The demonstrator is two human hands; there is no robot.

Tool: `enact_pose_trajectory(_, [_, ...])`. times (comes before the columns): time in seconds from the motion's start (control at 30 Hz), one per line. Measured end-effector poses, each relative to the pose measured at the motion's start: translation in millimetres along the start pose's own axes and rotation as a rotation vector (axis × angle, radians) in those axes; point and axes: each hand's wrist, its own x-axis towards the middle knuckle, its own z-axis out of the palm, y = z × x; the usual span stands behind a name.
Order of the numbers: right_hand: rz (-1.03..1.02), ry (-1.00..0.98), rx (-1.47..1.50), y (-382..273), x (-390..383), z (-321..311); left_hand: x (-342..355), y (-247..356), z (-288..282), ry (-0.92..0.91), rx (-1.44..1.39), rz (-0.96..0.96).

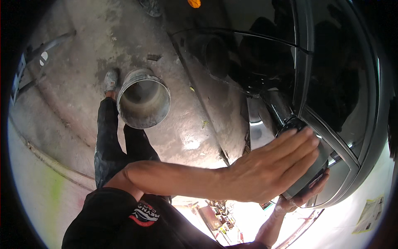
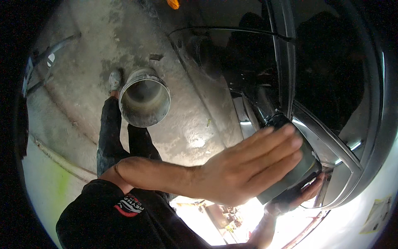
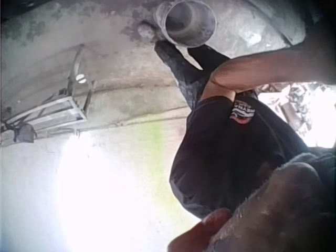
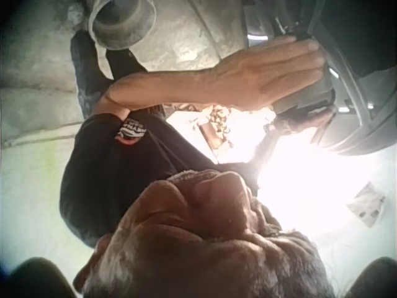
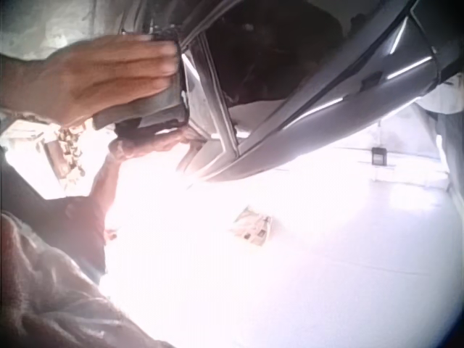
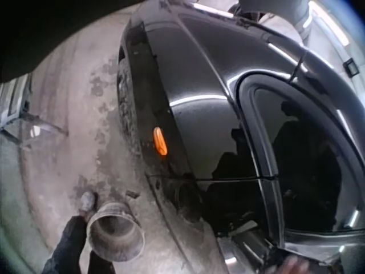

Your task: Sanding a black car side mirror using a sanding block and water.

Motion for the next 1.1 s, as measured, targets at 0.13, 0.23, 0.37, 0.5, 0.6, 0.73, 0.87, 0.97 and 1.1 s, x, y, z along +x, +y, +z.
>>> enact_pose_trajectory(0.13, [0.045,0.025,0.012,2.7,0.1,3.9,12.4,-10.0,-21.3,-0.047,-0.174,-0.074])
enact_pose_trajectory(0.23, [0.029,-0.030,-0.103,7.0,-1.8,-4.2,-33.0,-21.9,-24.2,0.140,-0.805,-0.451])
enact_pose_trajectory(0.37, [-0.040,-0.045,-0.066,3.7,2.2,-5.0,-16.2,-29.1,-27.7,0.019,-0.783,-0.408])
enact_pose_trajectory(0.5, [0.013,-0.045,0.012,2.5,0.8,-1.2,4.0,-29.7,-17.3,0.005,-0.548,-0.188])
enact_pose_trajectory(0.6, [0.039,-0.066,-0.061,2.2,0.4,-4.3,14.1,-39.1,-22.6,-0.167,-0.649,-0.331])
enact_pose_trajectory(0.73, [0.071,-0.081,-0.121,0.9,0.0,-9.2,-17.3,-14.7,-11.5,-0.029,-0.584,-0.364])
enact_pose_trajectory(0.87, [0.117,-0.082,-0.144,1.6,1.5,-5.8,18.9,-38.4,-24.0,-0.065,-0.571,-0.356])
enact_pose_trajectory(0.97, [0.067,-0.132,-0.156,6.4,5.6,-12.6,25.6,-38.4,-34.9,-0.190,-0.670,-0.443])
enact_pose_trajectory(1.1, [0.156,-0.156,-0.263,17.7,-3.5,-16.5,33.7,-31.8,-23.8,-0.100,-0.580,-0.356])
